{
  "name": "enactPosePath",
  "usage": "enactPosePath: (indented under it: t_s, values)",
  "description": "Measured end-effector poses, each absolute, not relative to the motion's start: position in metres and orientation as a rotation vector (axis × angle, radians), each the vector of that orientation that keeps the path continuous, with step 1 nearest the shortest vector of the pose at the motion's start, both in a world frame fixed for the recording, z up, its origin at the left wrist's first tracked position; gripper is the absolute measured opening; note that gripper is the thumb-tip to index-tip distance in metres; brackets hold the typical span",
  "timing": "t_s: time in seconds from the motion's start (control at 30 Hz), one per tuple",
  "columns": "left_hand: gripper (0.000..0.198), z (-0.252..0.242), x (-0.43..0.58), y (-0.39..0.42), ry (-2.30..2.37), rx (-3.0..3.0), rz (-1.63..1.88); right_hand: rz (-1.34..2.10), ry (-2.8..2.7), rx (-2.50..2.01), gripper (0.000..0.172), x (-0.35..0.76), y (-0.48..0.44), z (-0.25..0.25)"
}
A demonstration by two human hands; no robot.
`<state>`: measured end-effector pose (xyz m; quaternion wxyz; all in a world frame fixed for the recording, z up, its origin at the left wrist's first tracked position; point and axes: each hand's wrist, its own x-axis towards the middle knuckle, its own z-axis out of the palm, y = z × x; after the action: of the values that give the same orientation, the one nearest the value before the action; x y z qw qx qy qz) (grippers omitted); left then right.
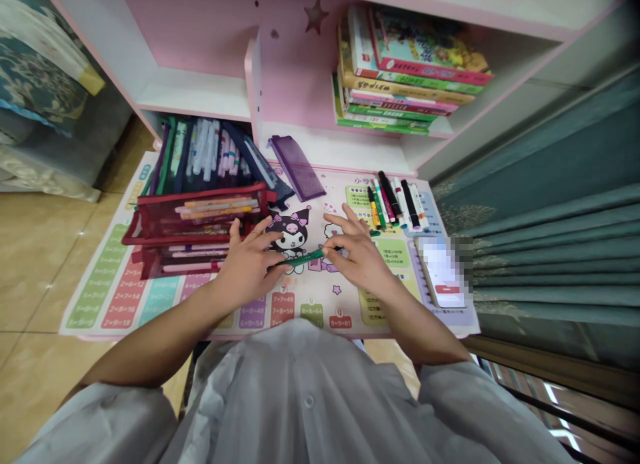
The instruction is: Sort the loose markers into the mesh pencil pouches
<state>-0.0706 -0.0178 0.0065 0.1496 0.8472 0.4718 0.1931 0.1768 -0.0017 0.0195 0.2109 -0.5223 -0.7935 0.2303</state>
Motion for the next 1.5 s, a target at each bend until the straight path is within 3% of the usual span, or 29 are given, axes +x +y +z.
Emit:
enactPosePath:
  t_s: [1.5]
  values:
    - [0.018,0.013,-0.076,-0.016,1.357,2.441,0.430,0.729,-2.133,-1.540,0.021,0.188,0.005,0.023]
